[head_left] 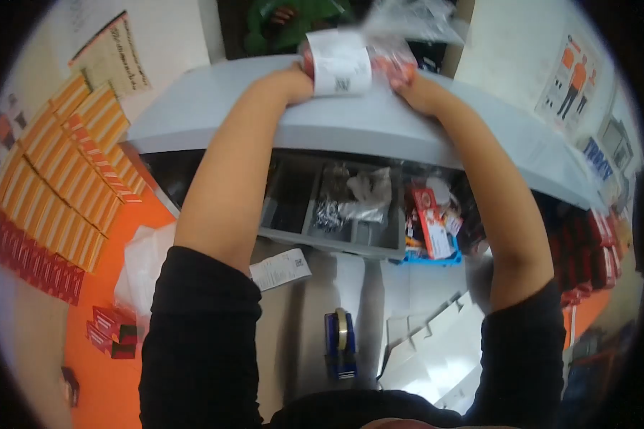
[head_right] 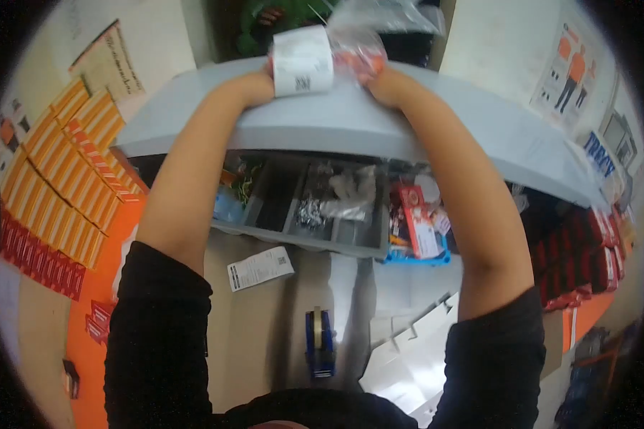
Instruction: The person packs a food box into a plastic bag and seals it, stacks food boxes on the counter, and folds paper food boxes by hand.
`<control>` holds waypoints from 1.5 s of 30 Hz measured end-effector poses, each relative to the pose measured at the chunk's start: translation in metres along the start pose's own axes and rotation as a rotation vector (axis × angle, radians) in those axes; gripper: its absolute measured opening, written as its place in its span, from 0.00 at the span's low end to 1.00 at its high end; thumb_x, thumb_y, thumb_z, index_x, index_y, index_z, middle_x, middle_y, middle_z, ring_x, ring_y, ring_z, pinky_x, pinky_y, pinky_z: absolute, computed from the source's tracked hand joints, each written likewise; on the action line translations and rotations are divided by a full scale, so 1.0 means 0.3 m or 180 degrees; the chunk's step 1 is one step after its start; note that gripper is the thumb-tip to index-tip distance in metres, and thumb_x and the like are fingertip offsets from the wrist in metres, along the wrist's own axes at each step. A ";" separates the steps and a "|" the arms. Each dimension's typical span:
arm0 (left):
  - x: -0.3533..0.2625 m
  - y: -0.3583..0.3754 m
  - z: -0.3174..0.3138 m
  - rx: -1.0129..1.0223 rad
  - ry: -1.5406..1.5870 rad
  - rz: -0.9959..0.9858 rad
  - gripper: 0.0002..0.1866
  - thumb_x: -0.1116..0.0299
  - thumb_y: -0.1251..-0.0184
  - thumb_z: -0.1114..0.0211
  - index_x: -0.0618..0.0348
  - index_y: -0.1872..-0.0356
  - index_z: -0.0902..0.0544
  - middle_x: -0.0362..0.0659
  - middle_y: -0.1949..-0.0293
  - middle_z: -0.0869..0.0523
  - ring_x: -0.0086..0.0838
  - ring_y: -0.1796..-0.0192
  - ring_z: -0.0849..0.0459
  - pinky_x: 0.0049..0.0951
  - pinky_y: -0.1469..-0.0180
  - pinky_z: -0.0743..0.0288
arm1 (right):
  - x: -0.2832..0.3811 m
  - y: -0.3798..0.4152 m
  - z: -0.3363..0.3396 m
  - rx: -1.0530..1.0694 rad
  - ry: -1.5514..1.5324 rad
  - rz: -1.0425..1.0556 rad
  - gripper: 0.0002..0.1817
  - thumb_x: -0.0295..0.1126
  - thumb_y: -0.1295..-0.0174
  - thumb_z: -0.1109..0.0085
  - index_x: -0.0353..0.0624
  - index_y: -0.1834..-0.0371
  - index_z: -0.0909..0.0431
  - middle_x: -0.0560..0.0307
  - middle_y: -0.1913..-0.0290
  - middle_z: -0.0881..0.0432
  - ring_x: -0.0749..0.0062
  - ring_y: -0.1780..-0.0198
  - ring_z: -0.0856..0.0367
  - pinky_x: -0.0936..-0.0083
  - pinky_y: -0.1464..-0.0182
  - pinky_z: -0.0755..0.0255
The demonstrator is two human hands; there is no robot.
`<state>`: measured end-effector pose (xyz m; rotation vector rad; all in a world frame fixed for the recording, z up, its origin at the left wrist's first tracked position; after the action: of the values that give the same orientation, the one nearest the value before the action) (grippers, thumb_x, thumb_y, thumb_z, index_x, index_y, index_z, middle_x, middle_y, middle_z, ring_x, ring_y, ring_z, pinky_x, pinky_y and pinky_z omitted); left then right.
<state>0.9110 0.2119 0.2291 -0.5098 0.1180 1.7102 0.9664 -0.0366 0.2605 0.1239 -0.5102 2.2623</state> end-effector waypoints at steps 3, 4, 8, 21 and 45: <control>0.065 -0.082 -0.004 -0.0261 -0.0386 0.0365 0.54 0.32 0.51 0.45 0.67 0.33 0.45 0.57 0.36 0.34 0.44 0.36 0.32 0.36 0.36 0.40 | 0.024 -0.123 -0.045 0.0524 0.0686 -0.0448 0.31 0.53 0.35 0.60 0.39 0.40 0.34 0.36 0.43 0.28 0.45 0.40 0.31 0.61 0.38 0.40; 0.044 -0.049 0.014 -0.0198 -0.0436 0.0551 0.54 0.32 0.51 0.46 0.68 0.33 0.46 0.57 0.36 0.35 0.44 0.36 0.32 0.36 0.35 0.40 | 0.016 -0.148 -0.052 0.0513 0.0725 -0.0421 0.32 0.54 0.36 0.60 0.38 0.39 0.35 0.36 0.43 0.28 0.45 0.40 0.31 0.60 0.38 0.40; -0.044 0.066 0.077 -0.0278 -0.0538 0.0731 0.54 0.36 0.48 0.46 0.68 0.31 0.53 0.58 0.36 0.35 0.46 0.34 0.35 0.38 0.33 0.44 | 0.021 -0.088 -0.027 0.0146 0.0855 -0.0573 0.31 0.53 0.36 0.59 0.37 0.43 0.29 0.40 0.43 0.27 0.50 0.40 0.30 0.60 0.38 0.39; 0.159 1.461 -0.229 0.0472 0.4722 -0.0479 0.08 0.68 0.37 0.41 0.64 0.66 0.24 0.35 0.83 0.25 0.14 0.86 0.31 0.16 0.85 0.42 | -0.197 1.563 0.156 -0.0708 -0.0137 -0.1781 0.08 0.30 0.42 0.41 0.36 0.73 0.24 0.50 0.80 0.24 0.68 0.78 0.27 0.75 0.73 0.33; -1.306 1.755 -1.334 0.1698 0.1179 -0.1317 0.28 0.62 0.44 0.37 0.60 0.43 0.31 0.60 0.41 0.31 0.55 0.38 0.35 0.45 0.38 0.40 | -1.174 2.781 -0.044 -0.0925 -0.0662 -0.3129 0.17 0.33 0.49 0.41 0.41 0.55 0.24 0.42 0.55 0.25 0.51 0.51 0.25 0.66 0.49 0.30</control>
<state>0.5600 -0.3978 -0.0804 -0.4067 0.6699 1.1047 0.5961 -0.7770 -0.1069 0.3725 -0.6883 1.2108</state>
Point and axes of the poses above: each hand's wrist, its own y-axis away from the middle knuckle, its own z-axis out of the back of the hand, x = y × z, the point moved 4 cm from there along -y, towards the middle knuckle
